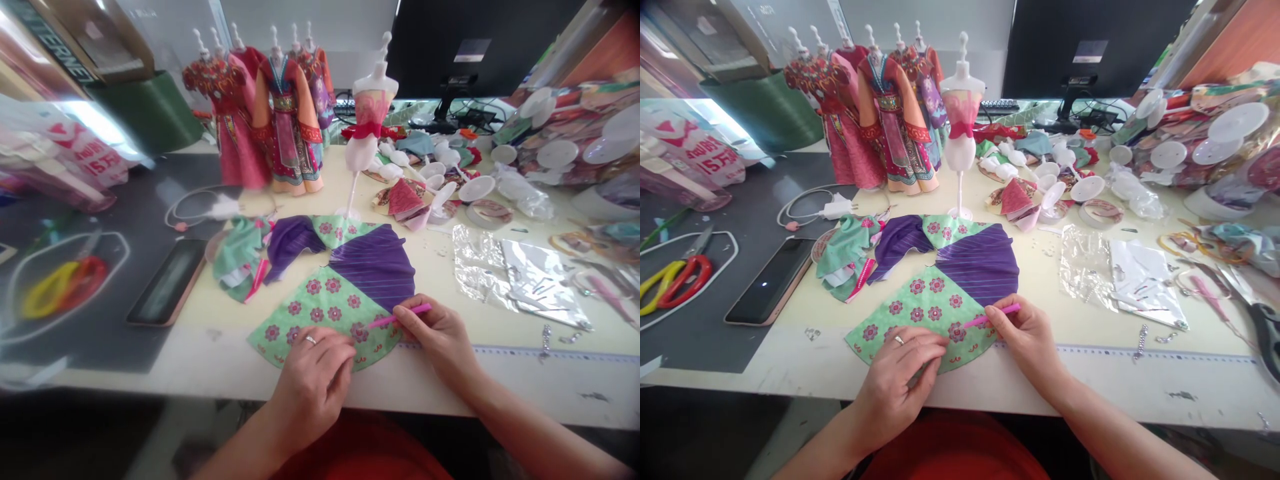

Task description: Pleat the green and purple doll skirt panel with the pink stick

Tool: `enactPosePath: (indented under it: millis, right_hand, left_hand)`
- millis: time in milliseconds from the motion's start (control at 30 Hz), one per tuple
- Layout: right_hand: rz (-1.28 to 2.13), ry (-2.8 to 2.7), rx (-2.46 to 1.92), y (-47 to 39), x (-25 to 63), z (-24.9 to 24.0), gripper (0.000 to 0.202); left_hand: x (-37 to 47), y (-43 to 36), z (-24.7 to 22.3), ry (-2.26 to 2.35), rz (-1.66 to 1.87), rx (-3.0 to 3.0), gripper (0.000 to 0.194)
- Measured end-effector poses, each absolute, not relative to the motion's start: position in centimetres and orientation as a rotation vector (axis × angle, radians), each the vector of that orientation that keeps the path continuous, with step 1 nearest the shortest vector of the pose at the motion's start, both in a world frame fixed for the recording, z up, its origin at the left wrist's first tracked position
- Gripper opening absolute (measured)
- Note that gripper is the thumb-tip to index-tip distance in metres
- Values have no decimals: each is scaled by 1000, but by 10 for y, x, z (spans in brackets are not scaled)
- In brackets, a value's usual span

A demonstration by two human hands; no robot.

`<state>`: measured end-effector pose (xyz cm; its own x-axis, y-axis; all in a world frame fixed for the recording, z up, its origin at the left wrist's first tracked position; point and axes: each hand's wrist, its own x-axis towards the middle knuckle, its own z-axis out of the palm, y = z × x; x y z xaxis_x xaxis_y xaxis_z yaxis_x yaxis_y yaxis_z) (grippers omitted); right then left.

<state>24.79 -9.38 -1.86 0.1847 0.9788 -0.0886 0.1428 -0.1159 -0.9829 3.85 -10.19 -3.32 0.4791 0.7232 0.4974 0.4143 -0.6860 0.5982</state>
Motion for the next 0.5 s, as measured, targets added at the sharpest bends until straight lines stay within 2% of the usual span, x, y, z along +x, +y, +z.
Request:
enactPosePath:
  millis: [500]
  right_hand:
    - [1065,-1213,-1467,-93,247,-26,29]
  left_hand:
    - [40,-101,-33,908,971,2403,18]
